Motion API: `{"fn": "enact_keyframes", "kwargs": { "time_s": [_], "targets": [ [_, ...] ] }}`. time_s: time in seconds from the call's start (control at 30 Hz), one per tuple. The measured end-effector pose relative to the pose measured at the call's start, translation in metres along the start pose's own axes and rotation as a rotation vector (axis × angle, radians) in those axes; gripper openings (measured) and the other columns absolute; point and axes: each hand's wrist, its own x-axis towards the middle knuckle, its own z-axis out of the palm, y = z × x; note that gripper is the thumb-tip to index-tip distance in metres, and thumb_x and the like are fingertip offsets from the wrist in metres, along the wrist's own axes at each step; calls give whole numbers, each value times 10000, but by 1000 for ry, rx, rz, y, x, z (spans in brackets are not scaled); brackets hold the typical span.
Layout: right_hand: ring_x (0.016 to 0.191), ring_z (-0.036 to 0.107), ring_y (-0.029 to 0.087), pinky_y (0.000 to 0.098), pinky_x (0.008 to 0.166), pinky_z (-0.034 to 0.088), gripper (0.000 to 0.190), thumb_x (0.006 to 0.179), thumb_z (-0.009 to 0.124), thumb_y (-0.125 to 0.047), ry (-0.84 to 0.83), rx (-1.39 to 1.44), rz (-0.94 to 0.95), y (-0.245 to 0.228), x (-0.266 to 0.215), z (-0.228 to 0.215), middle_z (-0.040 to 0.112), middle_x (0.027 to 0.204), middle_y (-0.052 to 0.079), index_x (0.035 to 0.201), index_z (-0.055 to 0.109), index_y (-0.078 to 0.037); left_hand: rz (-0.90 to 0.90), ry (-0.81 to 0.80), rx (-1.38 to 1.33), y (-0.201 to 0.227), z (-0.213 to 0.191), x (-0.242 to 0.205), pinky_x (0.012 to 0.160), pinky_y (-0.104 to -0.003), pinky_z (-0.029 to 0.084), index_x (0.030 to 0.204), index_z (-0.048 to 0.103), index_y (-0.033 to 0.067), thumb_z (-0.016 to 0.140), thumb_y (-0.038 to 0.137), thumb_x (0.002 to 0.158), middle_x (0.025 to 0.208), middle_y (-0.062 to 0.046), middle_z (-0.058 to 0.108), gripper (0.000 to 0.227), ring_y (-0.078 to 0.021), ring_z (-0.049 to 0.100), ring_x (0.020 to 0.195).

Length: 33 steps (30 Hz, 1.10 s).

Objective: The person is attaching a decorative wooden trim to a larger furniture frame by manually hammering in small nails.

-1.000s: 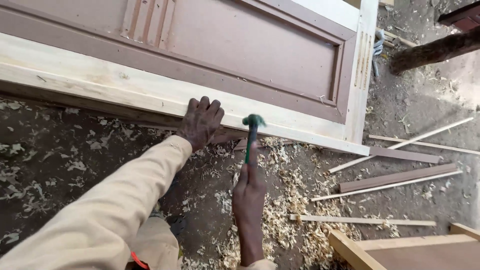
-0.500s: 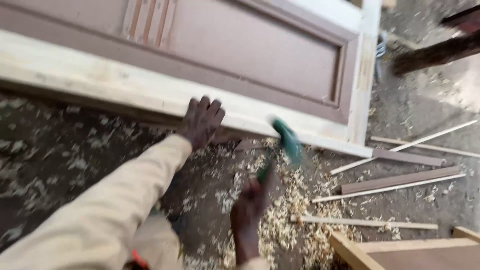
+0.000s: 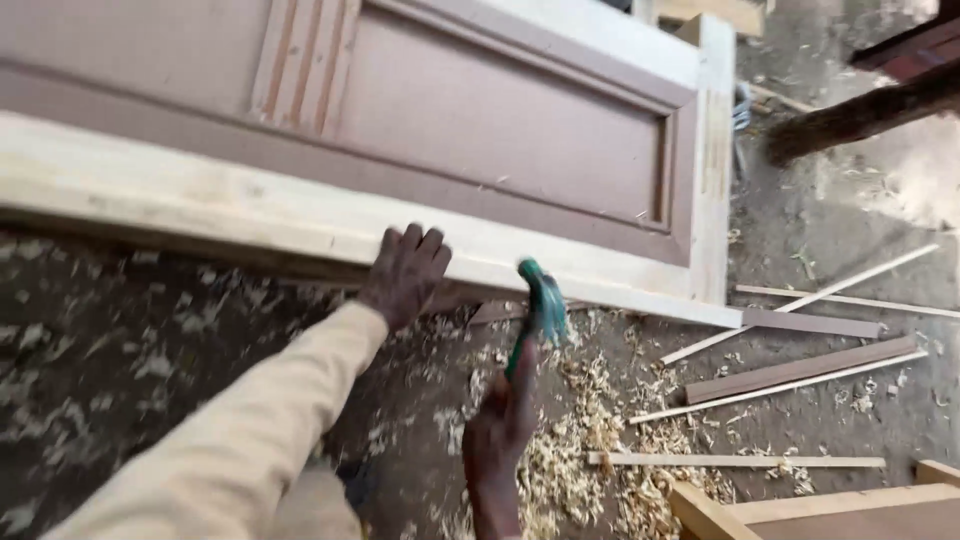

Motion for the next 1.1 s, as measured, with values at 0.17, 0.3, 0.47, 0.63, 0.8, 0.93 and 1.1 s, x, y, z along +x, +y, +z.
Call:
{"fn": "enact_keyframes", "kwargs": {
  "time_s": [0.17, 0.3, 0.47, 0.63, 0.8, 0.93, 1.1],
  "targets": [
    [387, 232, 90, 244, 365, 188, 445, 953, 385, -274, -368, -295, 290, 1, 7, -1, 260, 497, -40, 1374, 302, -392, -88, 95, -168, 11, 42, -20, 935, -520, 328, 1193, 530, 40, 172, 793, 762, 1283, -181, 487, 938, -387, 445, 1176],
    [410, 253, 72, 250, 344, 230, 426, 931, 394, -185, -350, -58, 364, -42, -9, -2, 372, 505, -39, 1352, 401, -250, 39, 288, -537, -24, 2, -25, 809, -465, 391, 956, 533, 4, 631, 374, 742, 975, -207, 518, 438, -362, 495, 891],
    [372, 348, 101, 238, 286, 332, 471, 912, 352, -281, -429, -33, 644, -30, -71, -16, 390, 501, -1, 1382, 333, -296, -54, 330, -651, -93, -27, -91, 965, -396, 385, 1184, 442, -17, 712, 248, 761, 1145, -189, 504, 567, -327, 479, 1077],
    [424, 345, 110, 248, 350, 323, 476, 902, 371, -273, -500, -48, 741, -79, -74, 3, 393, 511, 12, 1375, 362, -326, -157, 126, 49, -178, -28, -122, 789, -309, 462, 1067, 575, 82, 634, 279, 749, 943, -88, 583, 379, -223, 529, 894],
    [391, 329, 86, 234, 304, 297, 494, 903, 370, -320, -578, 58, 524, -109, -56, 30, 384, 535, 2, 1393, 320, -294, -172, 218, -188, -186, -18, -129, 765, -300, 460, 1058, 593, 76, 732, 42, 655, 976, -93, 571, 428, -234, 506, 892],
    [359, 342, 63, 204, 252, 332, 459, 935, 356, -305, -539, 108, 321, -128, -34, 46, 419, 527, -26, 1389, 300, -280, -201, 185, -206, -185, -15, -126, 770, -313, 461, 1065, 585, 104, 718, 70, 650, 971, -57, 543, 437, -219, 473, 892],
    [419, 380, 59, 183, 301, 356, 450, 959, 376, -208, -431, 226, 277, -153, -19, 51, 419, 580, -41, 1396, 287, -273, -253, 185, -255, -185, -19, -124, 784, -329, 483, 1039, 595, 113, 732, 11, 595, 951, -26, 546, 475, -219, 466, 899]
  ]
}}
